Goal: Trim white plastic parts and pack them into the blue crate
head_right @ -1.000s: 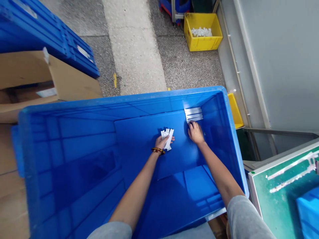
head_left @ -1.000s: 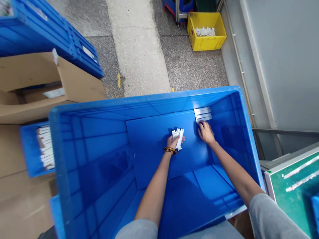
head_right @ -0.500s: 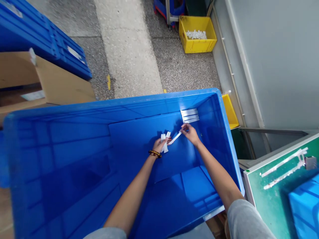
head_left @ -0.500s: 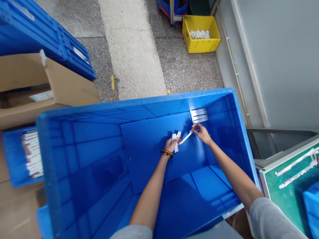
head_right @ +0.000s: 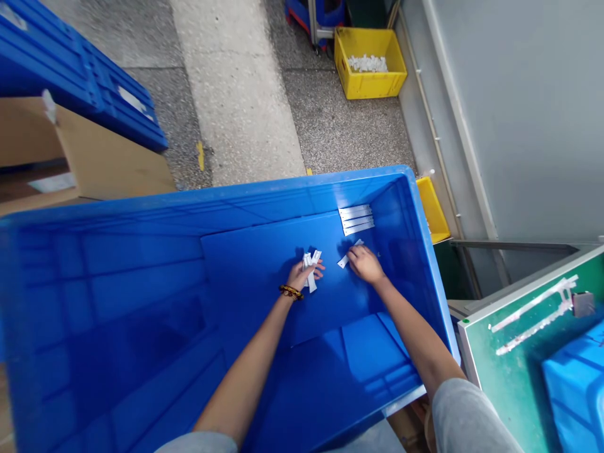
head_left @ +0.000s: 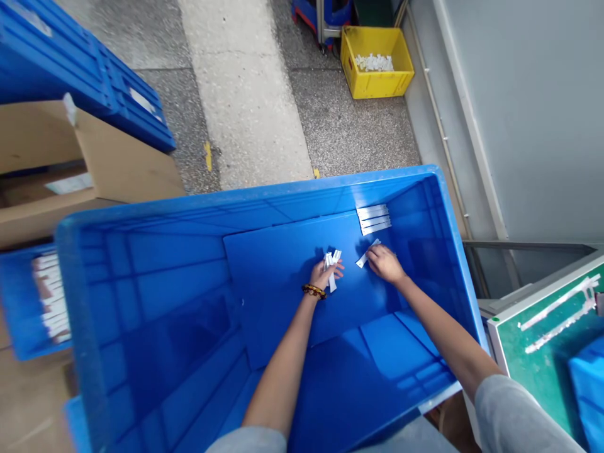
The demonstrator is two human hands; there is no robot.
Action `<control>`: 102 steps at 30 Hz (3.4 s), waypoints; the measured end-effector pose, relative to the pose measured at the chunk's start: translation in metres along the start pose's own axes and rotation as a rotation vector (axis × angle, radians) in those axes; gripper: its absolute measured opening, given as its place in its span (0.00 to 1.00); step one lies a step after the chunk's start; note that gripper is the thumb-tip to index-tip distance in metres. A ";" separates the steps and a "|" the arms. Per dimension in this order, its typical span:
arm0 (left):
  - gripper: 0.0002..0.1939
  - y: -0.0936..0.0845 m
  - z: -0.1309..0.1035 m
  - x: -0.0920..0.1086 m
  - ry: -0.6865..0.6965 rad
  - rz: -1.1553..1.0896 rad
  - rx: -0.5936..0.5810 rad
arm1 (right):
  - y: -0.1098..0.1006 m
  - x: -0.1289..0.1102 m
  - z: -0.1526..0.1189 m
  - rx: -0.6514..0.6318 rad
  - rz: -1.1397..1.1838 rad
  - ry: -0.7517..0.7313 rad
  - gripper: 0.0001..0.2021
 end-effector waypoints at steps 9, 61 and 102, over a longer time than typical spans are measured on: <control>0.26 0.009 -0.010 0.002 -0.086 0.010 -0.073 | -0.001 0.020 -0.001 0.047 -0.185 0.125 0.25; 0.32 -0.018 0.008 -0.001 0.035 -0.026 0.171 | -0.010 0.012 0.071 0.070 -0.217 0.141 0.23; 0.35 -0.019 0.008 0.000 0.038 -0.062 0.036 | 0.002 0.035 -0.018 0.162 0.317 0.786 0.11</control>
Point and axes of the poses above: each hand's wrist, its own z-axis towards the middle knuckle, its own y-axis out of the palm, x = y × z, the point moved 5 cm from there along z, towards the middle knuckle, and after that the axes turned 11 degrees about x, right-handed, at the moved point
